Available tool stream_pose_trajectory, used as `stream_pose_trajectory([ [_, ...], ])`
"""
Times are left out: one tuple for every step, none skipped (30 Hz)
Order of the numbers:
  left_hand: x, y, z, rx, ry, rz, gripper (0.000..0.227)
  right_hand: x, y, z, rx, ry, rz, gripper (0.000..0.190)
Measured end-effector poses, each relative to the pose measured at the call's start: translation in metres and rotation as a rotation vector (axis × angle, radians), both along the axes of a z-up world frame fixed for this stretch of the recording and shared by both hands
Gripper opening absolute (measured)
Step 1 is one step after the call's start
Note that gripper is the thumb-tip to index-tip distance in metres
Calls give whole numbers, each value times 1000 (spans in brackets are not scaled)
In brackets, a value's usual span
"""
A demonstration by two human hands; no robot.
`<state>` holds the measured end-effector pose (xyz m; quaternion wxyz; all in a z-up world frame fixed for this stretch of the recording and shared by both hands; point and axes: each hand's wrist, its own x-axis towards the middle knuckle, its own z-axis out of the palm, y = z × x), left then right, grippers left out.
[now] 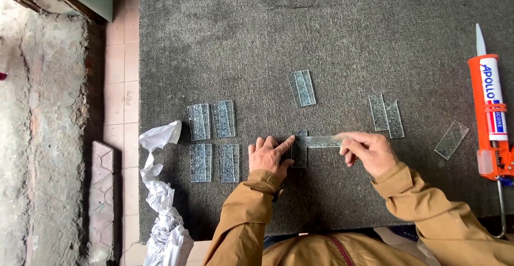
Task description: The person arranges small rectangular glass tiles on a gray carpeted surface, aligning them into a grid pattern. They pick up tiles, place them, and adjust positions to form a compact block, occasionally using a caulking gun nearby.
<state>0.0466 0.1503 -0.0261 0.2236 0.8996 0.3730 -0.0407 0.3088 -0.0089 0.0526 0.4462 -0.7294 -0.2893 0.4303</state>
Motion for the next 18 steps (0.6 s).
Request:
stream_pose_trajectory([
  [-1,-1,6,3,-8,10,80,-3,-7,-4,73,29,5,25],
  [-3,-1,11,6,-16,20,86,-7,-14,-8,146,59,9,25],
  [-6,-5,10,6,-13,21,86,-12,-18,-8,145,62,10,25],
  [-10,-9,9,-10,-92,83,83,-17,-23,-8,185,71,7,25],
  [-14,-13,7,-27,-171,146,81,-22,-28,-9,224,80,4,26],
  [-16,-20,7,-28,-169,141,81,-27,-29,-11,223,81,-1,26],
  [-19,-27,7,11,-226,188,74,-32,-30,-12,264,88,2,29],
  [-22,-37,7,45,-282,237,68,-37,-34,-13,300,95,5,33],
  [-21,-39,1,39,-279,234,68,-39,-37,-15,295,97,1,33],
  [-20,-39,-6,61,-289,251,63,-40,-37,-16,310,116,13,37],
  [-19,-39,-12,82,-298,267,57,-41,-37,-18,325,134,25,40],
  [-18,-37,-15,82,-296,268,57,-43,-37,-15,324,136,25,40],
  [-17,-34,-19,68,-302,279,54,-45,-37,-11,322,133,24,39],
  [-18,-29,-22,57,-307,289,51,-47,-35,-8,323,131,22,37],
  [-18,-28,-21,60,-303,290,51,-49,-33,-16,325,136,23,37],
  [-17,-27,-21,36,-273,302,50,-48,-34,-24,306,61,4,29],
  [-15,-27,-20,13,-242,315,49,-48,-35,-31,287,-14,-14,22],
  [-15,-27,-22,12,-241,311,49,-49,-34,-36,286,-14,-19,22],
])
